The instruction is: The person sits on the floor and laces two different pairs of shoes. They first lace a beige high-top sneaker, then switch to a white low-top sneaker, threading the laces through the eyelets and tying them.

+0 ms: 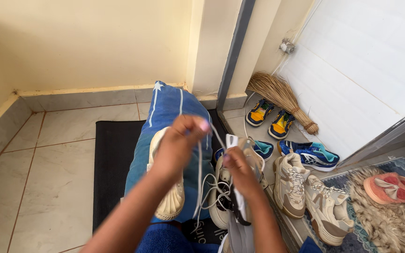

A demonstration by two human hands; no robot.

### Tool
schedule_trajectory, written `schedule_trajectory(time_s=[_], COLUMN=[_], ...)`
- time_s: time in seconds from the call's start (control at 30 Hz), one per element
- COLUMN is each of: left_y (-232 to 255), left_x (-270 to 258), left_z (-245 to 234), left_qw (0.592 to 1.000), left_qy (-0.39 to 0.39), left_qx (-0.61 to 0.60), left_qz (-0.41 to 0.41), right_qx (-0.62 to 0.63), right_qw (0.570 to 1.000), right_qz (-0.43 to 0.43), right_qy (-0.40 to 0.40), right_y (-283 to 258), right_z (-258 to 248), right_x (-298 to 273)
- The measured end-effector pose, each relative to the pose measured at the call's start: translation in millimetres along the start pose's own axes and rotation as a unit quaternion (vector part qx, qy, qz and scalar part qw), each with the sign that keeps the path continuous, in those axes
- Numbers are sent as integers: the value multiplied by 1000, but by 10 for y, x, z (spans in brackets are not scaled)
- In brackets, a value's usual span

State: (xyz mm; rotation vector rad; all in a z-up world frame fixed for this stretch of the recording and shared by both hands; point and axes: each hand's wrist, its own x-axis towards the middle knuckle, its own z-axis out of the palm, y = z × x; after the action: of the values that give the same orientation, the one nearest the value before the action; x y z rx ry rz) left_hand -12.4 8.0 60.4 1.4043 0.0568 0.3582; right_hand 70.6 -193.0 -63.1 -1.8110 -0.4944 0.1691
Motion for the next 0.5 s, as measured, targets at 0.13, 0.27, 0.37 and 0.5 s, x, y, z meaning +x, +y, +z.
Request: schedule_trajectory(time_s=[0.13, 0.27, 0.37, 0.5], left_y=[907, 1132, 925, 533], left_x=[121, -21, -164, -293], left_z=[-786, -1388, -1699, -2091], left_qw=[979, 987, 983, 971], left_qy=[-17, 77, 104, 148], left_qx=[-191, -138, -147, -171], left_qz=[75, -3, -45, -77], right_qx=[204, 309, 456, 449], right_qw=[978, 937, 864, 812], right_qz=[-46, 36, 86, 141], right_qy=[8, 161, 197, 345], right_y=[-140, -65, 119, 213], right_z=[-624, -1364, -1950, -2587], right_x=[164, 237, 202, 120])
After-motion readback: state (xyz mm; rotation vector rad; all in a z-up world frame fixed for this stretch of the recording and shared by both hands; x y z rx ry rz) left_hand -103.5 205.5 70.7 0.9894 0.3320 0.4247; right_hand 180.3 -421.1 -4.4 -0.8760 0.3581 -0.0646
